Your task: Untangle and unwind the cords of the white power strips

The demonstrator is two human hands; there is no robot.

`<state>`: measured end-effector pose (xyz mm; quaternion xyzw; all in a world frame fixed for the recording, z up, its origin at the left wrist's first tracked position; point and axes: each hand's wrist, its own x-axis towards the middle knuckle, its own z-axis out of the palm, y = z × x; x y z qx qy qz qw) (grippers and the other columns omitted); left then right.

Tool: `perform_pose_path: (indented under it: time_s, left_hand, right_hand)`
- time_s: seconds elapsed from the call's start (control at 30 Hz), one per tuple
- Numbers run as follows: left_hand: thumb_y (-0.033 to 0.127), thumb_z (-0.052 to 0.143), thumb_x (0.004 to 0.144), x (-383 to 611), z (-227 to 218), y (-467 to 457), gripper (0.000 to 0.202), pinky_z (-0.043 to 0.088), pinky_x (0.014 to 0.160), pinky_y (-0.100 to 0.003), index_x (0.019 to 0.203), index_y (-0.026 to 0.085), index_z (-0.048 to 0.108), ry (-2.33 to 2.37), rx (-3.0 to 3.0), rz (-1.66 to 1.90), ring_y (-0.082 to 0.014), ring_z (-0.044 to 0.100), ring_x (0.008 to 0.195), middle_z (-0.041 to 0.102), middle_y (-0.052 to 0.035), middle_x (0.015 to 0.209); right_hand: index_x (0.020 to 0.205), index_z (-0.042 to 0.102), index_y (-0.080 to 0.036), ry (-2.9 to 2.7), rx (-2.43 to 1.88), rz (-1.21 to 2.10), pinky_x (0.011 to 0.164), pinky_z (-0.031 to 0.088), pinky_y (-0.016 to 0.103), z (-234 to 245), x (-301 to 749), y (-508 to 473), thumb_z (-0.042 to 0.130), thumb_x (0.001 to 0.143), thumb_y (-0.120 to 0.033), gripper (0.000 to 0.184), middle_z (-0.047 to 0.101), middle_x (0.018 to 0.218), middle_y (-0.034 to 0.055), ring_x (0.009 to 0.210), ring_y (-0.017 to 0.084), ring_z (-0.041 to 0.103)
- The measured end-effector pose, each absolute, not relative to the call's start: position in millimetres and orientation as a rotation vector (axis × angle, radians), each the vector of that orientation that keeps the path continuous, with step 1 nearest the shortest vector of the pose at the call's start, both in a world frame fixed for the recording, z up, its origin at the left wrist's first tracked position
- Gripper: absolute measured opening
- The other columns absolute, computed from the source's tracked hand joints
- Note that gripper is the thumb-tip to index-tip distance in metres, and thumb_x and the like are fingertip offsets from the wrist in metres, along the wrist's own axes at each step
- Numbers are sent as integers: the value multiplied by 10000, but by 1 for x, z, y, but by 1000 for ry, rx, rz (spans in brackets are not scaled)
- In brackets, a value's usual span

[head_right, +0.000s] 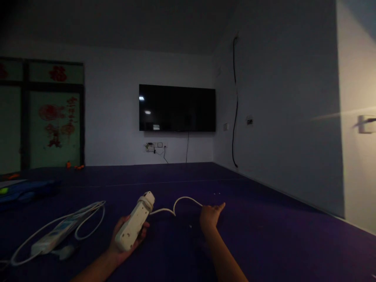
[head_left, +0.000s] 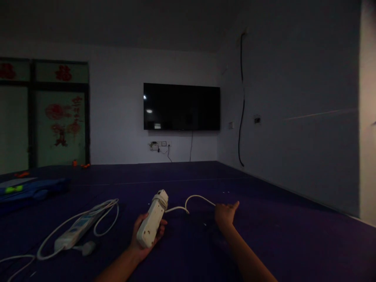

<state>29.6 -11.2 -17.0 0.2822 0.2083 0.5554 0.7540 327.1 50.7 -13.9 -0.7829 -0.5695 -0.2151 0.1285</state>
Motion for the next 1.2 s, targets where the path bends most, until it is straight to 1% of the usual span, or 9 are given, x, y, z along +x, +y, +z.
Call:
perform_pose_path:
  time_s: [0.3, 0.47, 0.57, 0.67, 0.73, 0.83, 0.93, 1.03, 1.2]
  left_hand:
    - [295, 463, 730, 31, -15, -7, 374, 494, 540, -289, 1030, 79, 517, 552, 378, 1466, -192, 618, 573, 653, -111, 663]
    - [312, 460, 734, 34, -17, -5, 422, 487, 503, -294, 1050, 35, 504, 556, 462, 1343, -199, 609, 538, 653, -133, 657]
    - [326, 450, 744, 34, -18, -4, 443, 486, 503, -297, 1039, 0, 503, 561, 528, 1297, -205, 611, 538, 656, -168, 678]
    - [340, 443, 751, 34, -20, -2, 457, 484, 494, -298, 1050, -1, 494, 582, 565, 1295, -204, 610, 525, 659, -174, 682]
    - [343, 441, 754, 34, -21, 0, 465, 484, 488, -300, 1077, 9, 479, 588, 573, 1289, -204, 611, 521, 662, -166, 679]
    - [350, 441, 754, 33, -23, 2, 482, 488, 490, -311, 1095, 10, 470, 563, 571, 1267, -215, 616, 529, 665, -166, 675]
    - [360, 427, 757, 33, -26, 4, 488, 492, 489, -325, 1092, 10, 482, 510, 574, 1216, -227, 621, 538, 669, -174, 685]
    - [374, 416, 761, 33, -29, 6, 500, 493, 485, -333, 1080, -3, 496, 479, 617, 1159, -239, 626, 552, 672, -195, 713]
    - [379, 415, 767, 35, -31, 5, 541, 496, 510, -313, 1084, -52, 492, 470, 730, 1103, -234, 631, 576, 667, -212, 728]
  right_hand:
    - [840, 684, -148, -1447, -2498, -460, 821, -66, 683, -20, 378, 53, 442, 753, -128, 258, 656, 845, 175, 912, 378, 554]
    - [886, 668, -137, -1566, -2303, -647, 894, -37, 644, -12, 355, 49, 371, 779, -77, 320, 617, 969, 194, 995, 340, 518]
    - [1077, 589, -150, -1715, -1958, -547, 963, 64, 572, 0, 317, 48, 359, 797, -73, 371, 547, 1137, 176, 1096, 288, 457]
    - [1185, 508, -148, -1902, -1530, -243, 974, 246, 391, 8, 271, 44, 284, 885, -237, 384, 542, 1167, 131, 1093, 204, 472]
    - [1172, 518, -156, -2044, -1284, -111, 960, 278, 341, 6, 243, 39, 259, 899, -310, 406, 560, 1151, 103, 1061, 179, 497]
    - [1097, 570, -185, -2166, -1134, -70, 978, 241, 364, -7, 215, 28, 323, 881, -346, 365, 612, 1065, 67, 1001, 188, 534]
    - [958, 622, -202, -2184, -1225, -31, 833, 367, 280, -21, 205, 21, 323, 881, -291, 322, 655, 922, 48, 871, 167, 586]
    - [880, 626, -204, -2236, -1284, -59, 712, 391, 235, -25, 203, 17, 327, 872, -262, 305, 659, 863, 46, 808, 160, 597]
    - [900, 606, -214, -2285, -1229, -91, 717, 381, 217, -22, 202, 13, 354, 848, -222, 258, 651, 900, 35, 845, 151, 588]
